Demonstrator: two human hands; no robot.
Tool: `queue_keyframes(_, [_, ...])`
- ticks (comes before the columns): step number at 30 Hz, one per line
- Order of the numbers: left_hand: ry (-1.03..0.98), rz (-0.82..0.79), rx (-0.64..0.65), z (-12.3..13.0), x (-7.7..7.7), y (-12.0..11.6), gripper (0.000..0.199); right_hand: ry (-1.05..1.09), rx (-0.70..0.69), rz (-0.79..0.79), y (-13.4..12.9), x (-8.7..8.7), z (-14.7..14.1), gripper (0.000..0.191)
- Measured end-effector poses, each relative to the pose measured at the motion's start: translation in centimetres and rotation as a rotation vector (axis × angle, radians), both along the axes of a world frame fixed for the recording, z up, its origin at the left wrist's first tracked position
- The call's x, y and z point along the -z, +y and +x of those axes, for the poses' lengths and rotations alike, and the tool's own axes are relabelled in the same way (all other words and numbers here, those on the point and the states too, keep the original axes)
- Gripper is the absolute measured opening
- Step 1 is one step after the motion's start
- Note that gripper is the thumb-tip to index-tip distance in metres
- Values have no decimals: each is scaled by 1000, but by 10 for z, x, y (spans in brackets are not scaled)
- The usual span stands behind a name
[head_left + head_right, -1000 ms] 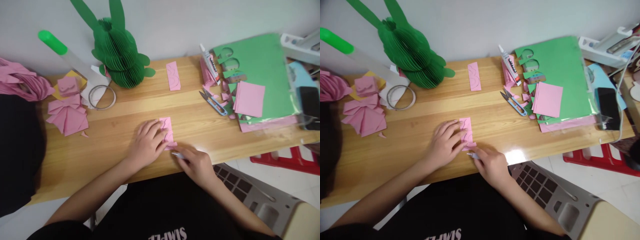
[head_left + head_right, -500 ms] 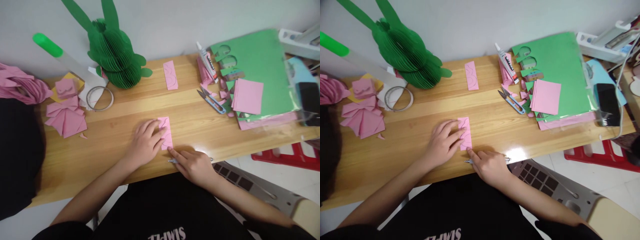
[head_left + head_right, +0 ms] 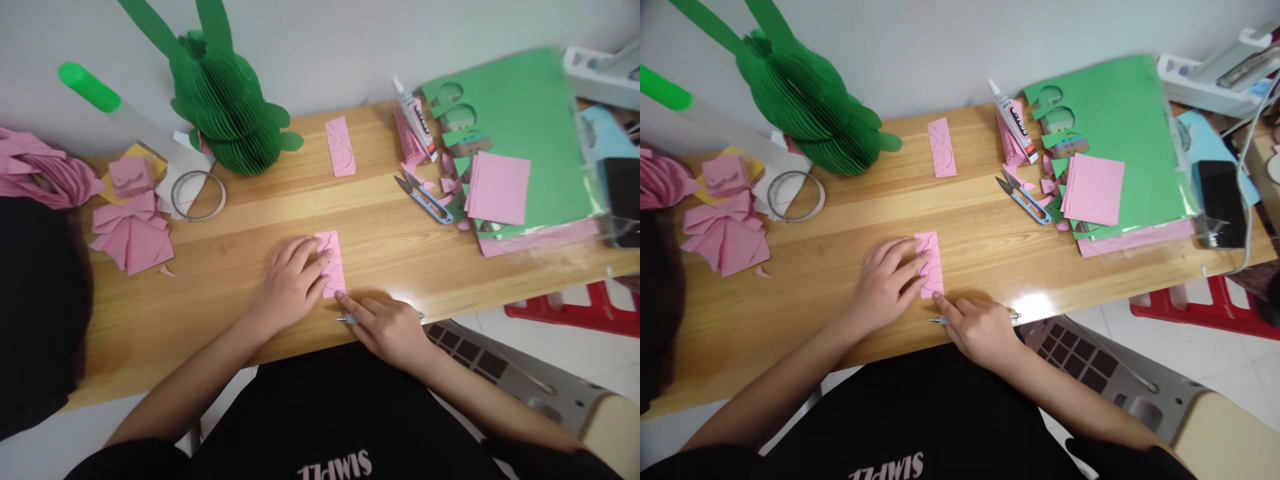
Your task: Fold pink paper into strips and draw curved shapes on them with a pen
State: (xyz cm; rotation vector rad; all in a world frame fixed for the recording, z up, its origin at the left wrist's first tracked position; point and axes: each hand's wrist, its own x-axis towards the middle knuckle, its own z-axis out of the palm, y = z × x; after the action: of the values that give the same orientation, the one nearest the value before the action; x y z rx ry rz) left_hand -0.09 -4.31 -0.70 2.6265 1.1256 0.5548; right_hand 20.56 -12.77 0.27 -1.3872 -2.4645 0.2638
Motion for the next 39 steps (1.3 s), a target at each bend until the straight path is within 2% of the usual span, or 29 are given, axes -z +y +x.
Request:
queue_keyframes(29, [-10,-33,-5,0,0,0,31,67,9,-59,-2,7,2,35])
queue_keyframes(35, [-10,-24,8,0,-2,1,31,35,10,-6,-1,5,0,34])
queue_keyframes(39, [-10,-27,7,0,-1,1,30,30,15,-28,-2,6,1,35])
